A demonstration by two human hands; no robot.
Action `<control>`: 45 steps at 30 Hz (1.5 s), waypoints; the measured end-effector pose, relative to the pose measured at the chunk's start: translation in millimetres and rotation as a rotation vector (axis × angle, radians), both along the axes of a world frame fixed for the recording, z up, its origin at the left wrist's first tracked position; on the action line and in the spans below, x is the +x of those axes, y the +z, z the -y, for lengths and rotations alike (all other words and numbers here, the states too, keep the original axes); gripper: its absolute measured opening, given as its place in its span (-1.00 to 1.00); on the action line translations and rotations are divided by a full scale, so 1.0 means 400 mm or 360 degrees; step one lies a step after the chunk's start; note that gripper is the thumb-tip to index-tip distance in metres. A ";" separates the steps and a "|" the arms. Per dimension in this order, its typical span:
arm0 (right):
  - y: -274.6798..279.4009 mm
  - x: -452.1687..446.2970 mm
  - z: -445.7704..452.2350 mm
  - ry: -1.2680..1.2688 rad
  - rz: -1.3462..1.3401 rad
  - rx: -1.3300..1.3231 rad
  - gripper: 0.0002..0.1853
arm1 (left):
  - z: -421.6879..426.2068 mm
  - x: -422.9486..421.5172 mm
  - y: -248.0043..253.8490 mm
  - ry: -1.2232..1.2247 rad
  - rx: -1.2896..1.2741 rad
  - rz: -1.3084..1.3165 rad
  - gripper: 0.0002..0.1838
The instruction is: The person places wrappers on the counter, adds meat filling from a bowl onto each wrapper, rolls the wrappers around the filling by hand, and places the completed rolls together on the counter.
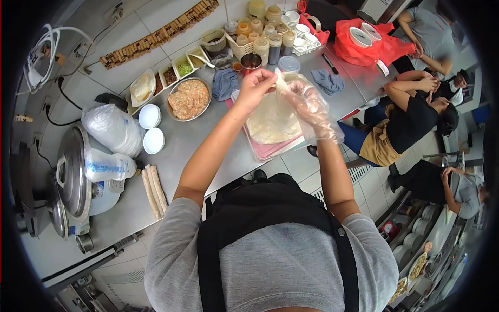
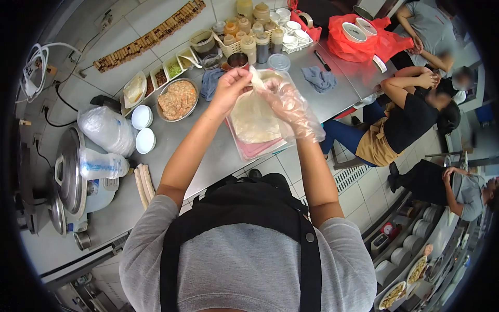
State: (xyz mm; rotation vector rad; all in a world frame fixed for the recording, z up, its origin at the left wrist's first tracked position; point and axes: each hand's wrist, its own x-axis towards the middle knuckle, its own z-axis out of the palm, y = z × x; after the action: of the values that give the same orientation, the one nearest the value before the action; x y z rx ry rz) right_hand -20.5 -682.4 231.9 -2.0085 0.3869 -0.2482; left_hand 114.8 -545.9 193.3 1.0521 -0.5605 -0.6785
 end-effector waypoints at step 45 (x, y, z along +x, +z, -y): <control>-0.476 0.216 -0.654 0.0408 -0.1179 0.1144 -0.60 | -0.805 -0.137 -0.394 0.1385 0.1431 0.1251 -0.93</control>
State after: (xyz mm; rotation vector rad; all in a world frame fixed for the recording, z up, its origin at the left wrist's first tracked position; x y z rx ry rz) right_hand 66.1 -420.7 41.7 -1.3444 0.5683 0.7262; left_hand 60.0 -224.1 35.5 2.2495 -0.3720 0.3619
